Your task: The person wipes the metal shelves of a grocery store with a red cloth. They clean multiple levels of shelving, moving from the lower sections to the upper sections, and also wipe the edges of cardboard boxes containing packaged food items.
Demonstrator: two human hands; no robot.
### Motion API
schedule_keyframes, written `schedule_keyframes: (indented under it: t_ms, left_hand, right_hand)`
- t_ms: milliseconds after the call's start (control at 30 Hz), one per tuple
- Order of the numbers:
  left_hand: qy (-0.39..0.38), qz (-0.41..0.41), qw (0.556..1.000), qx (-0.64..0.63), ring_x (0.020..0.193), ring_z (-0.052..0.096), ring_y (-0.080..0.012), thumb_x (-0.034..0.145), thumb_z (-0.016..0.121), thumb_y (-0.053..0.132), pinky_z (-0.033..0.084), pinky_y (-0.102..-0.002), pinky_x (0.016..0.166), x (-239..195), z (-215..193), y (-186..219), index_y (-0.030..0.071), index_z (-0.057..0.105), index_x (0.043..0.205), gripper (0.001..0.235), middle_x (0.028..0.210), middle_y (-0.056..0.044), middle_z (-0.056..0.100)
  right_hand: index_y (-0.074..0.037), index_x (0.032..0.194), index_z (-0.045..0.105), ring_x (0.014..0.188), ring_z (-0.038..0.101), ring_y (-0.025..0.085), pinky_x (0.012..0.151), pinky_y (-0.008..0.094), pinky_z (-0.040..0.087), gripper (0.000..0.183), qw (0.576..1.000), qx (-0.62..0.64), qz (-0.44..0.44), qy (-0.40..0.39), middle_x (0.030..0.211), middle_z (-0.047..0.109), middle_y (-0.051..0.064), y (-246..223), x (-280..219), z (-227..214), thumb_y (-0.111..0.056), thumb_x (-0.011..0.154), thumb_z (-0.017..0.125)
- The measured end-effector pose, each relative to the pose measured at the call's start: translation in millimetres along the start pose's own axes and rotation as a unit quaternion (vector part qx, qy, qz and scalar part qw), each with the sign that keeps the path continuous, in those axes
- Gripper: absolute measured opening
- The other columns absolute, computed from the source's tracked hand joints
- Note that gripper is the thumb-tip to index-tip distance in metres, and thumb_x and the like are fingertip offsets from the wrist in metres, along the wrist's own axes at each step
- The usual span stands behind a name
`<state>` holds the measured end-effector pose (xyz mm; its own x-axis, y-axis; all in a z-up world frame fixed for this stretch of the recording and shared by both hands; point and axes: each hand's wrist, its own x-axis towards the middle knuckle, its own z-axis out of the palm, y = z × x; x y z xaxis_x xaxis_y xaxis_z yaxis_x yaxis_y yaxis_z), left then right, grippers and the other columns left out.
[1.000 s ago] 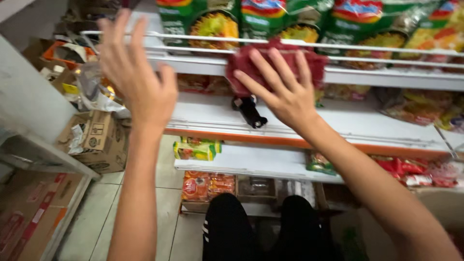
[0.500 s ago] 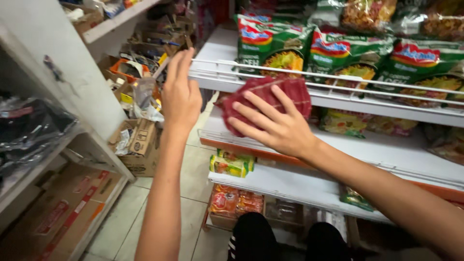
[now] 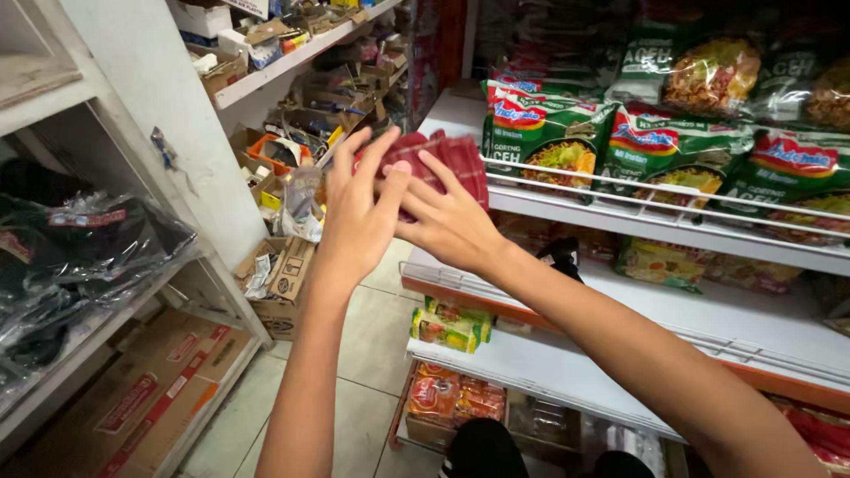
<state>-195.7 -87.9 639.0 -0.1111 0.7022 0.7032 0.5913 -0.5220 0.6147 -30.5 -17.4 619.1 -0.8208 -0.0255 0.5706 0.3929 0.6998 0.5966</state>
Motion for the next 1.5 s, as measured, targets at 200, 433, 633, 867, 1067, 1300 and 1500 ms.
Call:
schedule_keyframes:
  t_ms: [200, 433, 633, 867, 1067, 1300, 1500]
  left_hand:
    - [-0.101, -0.134, 0.836, -0.523, 0.122, 0.06, -0.0228, 0.1, 0.06, 0.017, 0.053, -0.043, 0.098, 20.8, -27.0, -13.9, 0.013, 0.047, 0.149, 0.05, 0.14, -0.013, 0.056]
    - [0.038, -0.051, 0.843, -0.535, 0.118, 0.068, -0.0224, 0.099, 0.065, 0.001, 0.059, -0.038, 0.103, 90.0, 10.5, -38.6, 0.003, 0.052, 0.14, 0.043, 0.133, -0.014, 0.066]
    - [-0.104, -0.19, 0.975, 0.049, 0.115, 0.071, -0.029, 0.092, 0.071, 0.034, 0.054, -0.04, 0.102, 147.2, 61.7, -23.4, 0.011, 0.071, 0.129, 0.043, 0.128, -0.016, 0.073]
    - [-0.109, 0.066, 0.958, 0.255, 0.114, 0.06, -0.0476, 0.075, 0.066, 0.023, 0.051, -0.055, 0.092, 172.1, 107.8, -50.5, 0.009, 0.07, 0.127, 0.054, 0.131, -0.025, 0.063]
    - [-0.381, -0.052, 0.891, 0.239, 0.122, 0.061, -0.0337, 0.083, 0.066, 0.036, 0.048, -0.042, 0.104, 175.4, 123.7, -61.9, 0.025, 0.068, 0.133, 0.052, 0.132, -0.015, 0.065]
    - [-0.375, -0.125, 0.877, 0.272, 0.105, 0.073, -0.0326, 0.072, 0.08, 0.041, 0.057, -0.041, 0.095, 180.5, 101.1, -21.3, 0.008, 0.078, 0.113, 0.053, 0.117, -0.016, 0.075]
    - [-0.392, -0.096, 0.884, 0.234, 0.104, 0.073, -0.0286, 0.073, 0.08, 0.044, 0.054, -0.04, 0.094, 186.3, 105.9, -50.2, 0.016, 0.079, 0.112, 0.048, 0.114, -0.012, 0.077]
  right_hand:
    - [-0.031, 0.129, 0.07, 0.13, 0.054, 0.026, 0.122, 0.056, 0.031, 0.037, 0.987, 0.033, -0.073, 0.142, 0.138, 0.06, 0.003, 33.4, 29.2, -36.2, -0.02, 0.094, 0.067]
    - [-0.014, 0.14, 0.06, 0.131, 0.046, 0.032, 0.113, 0.048, 0.037, 0.051, 0.962, 0.021, 0.213, 0.17, 0.136, 0.052, 0.014, 58.5, -25.1, -99.7, -0.002, 0.093, 0.072]
    - [-0.01, 0.123, 0.061, 0.124, 0.049, 0.031, 0.107, 0.047, 0.037, 0.03, 0.94, -0.007, 0.304, 0.155, 0.126, 0.053, 0.011, 44.2, -92.9, -114.9, -0.007, 0.095, 0.072]
    - [-0.011, 0.126, 0.067, 0.124, 0.052, 0.033, 0.107, 0.052, 0.037, 0.041, 0.965, -0.031, 0.254, 0.063, 0.13, 0.058, 0.011, 22.0, -98.5, -107.3, -0.016, 0.085, 0.072]
    - [-0.011, 0.135, 0.067, 0.122, 0.053, 0.031, 0.11, 0.051, 0.037, 0.048, 0.961, -0.052, 0.262, 0.067, 0.133, 0.06, 0.01, 25.9, -100.9, -93.1, -0.016, 0.088, 0.073]
    - [-0.012, 0.136, 0.067, 0.121, 0.052, 0.034, 0.113, 0.052, 0.038, 0.05, 0.956, -0.05, 0.272, 0.092, 0.13, 0.06, 0.009, 31.3, -110.0, -79.2, -0.013, 0.086, 0.072]
    - [-0.011, 0.135, 0.068, 0.119, 0.051, 0.035, 0.11, 0.052, 0.038, 0.052, 0.953, -0.035, 0.282, 0.106, 0.129, 0.061, 0.009, 31.3, -110.5, -75.2, -0.012, 0.083, 0.073]
